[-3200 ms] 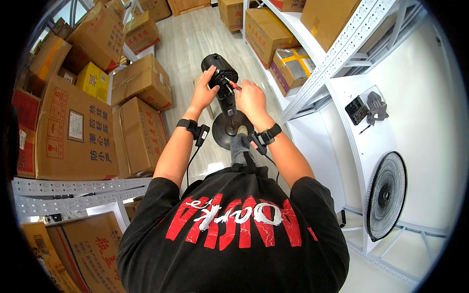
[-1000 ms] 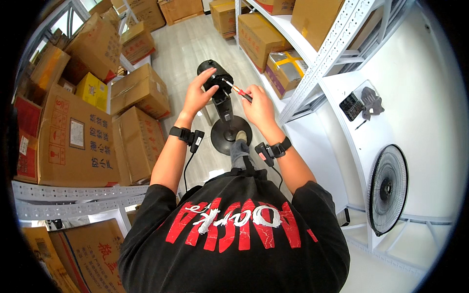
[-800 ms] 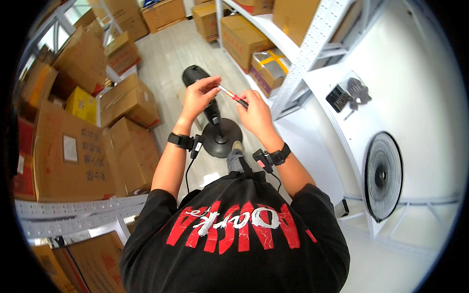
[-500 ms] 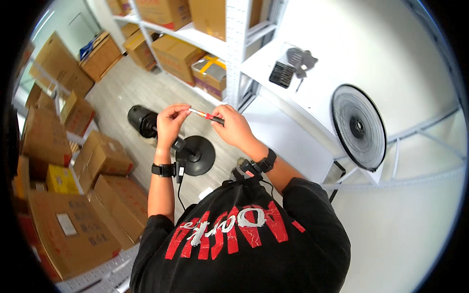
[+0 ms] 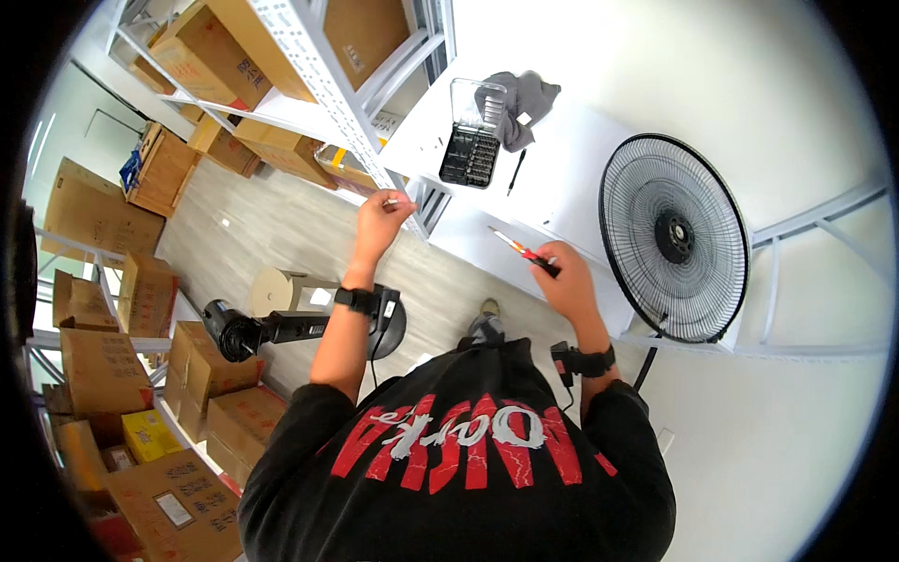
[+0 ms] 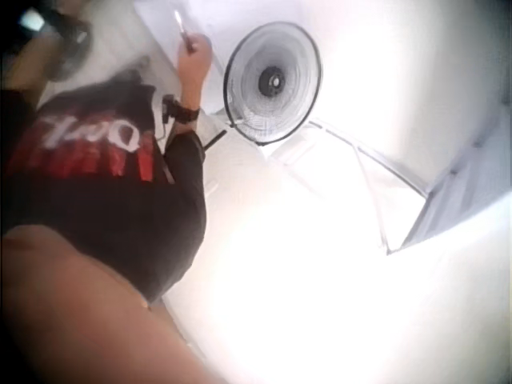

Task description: The person disassembles a standing fan by removing the front grille and motor housing. They then use a screwdriver to tighten screws on the fan's base and motor assembly, performing maintenance or repair.

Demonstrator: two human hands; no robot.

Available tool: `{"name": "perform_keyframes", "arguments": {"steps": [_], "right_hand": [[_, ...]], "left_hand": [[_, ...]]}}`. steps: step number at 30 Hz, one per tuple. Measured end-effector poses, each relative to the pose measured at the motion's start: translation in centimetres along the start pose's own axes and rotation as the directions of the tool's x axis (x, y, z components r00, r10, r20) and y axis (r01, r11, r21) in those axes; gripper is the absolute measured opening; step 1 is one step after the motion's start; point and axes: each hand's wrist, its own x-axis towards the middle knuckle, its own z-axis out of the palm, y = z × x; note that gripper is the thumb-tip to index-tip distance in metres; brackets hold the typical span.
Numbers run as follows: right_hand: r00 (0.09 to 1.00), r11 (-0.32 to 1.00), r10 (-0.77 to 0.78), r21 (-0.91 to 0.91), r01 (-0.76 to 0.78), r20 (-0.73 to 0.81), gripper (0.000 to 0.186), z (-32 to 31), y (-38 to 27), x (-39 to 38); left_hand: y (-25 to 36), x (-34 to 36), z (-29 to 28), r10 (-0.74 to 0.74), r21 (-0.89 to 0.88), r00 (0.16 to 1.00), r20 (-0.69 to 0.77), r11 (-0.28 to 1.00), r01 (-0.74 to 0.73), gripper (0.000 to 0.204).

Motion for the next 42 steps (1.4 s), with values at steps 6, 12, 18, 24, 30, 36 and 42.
{"name": "perform_keyframes", "arguments": {"steps": [6, 12, 18, 24, 30, 36, 42], "right_hand": [[0.996, 0.993, 0.09, -0.075, -0.089, 0.018, 0.02, -5.5, 1.2, 4.7], [0.999, 0.997, 0.039, -0.069, -0.038, 0.025, 0.019, -8.6, 2.2, 7.8], [0.998, 0.997, 0.061, -0.042, -0.06, 0.027, 0.017, -9.5, 3.3, 9.4], [0.996, 0.999, 0.046, 0.008, -0.047, 0.071, 0.017, -8.9, 3.6, 11.1], [0.982, 0.996, -0.003, 0.091, -0.014, 0.189, 0.019, -5.4, 2.8, 12.2], [0.917, 0.96, -0.082, 0.279, -0.033, 0.39, 0.028, 0.7, 0.9, 11.9], [0.682, 0.961, -0.111, 0.252, -0.111, 0.723, 0.031, 9.4, -7.1, 9.1]], "left_hand": [[-2.4, 7.2, 6.4, 0.053, 0.112, 0.998, -0.026, 0.992, -0.05, 0.012], [-5.5, 9.4, 8.1, 0.099, 0.305, 0.99, 0.097, 0.944, -0.125, 0.015], [-5.9, 9.6, 9.0, 0.164, 0.402, 0.979, 0.125, 0.893, -0.201, 0.02], [-4.7, 8.7, 8.4, 0.231, 0.406, 0.962, 0.146, 0.873, -0.271, 0.021], [-4.7, 4.6, 3.5, 0.123, 0.326, 0.99, -0.068, 0.94, -0.095, 0.02], [-7.1, -5.2, -3.5, -0.046, 0.289, 0.972, -0.228, 0.951, 0.113, 0.019], [-8.1, -18.0, -11.8, -0.211, 0.22, 0.924, -0.32, 0.932, 0.288, 0.02]]}}
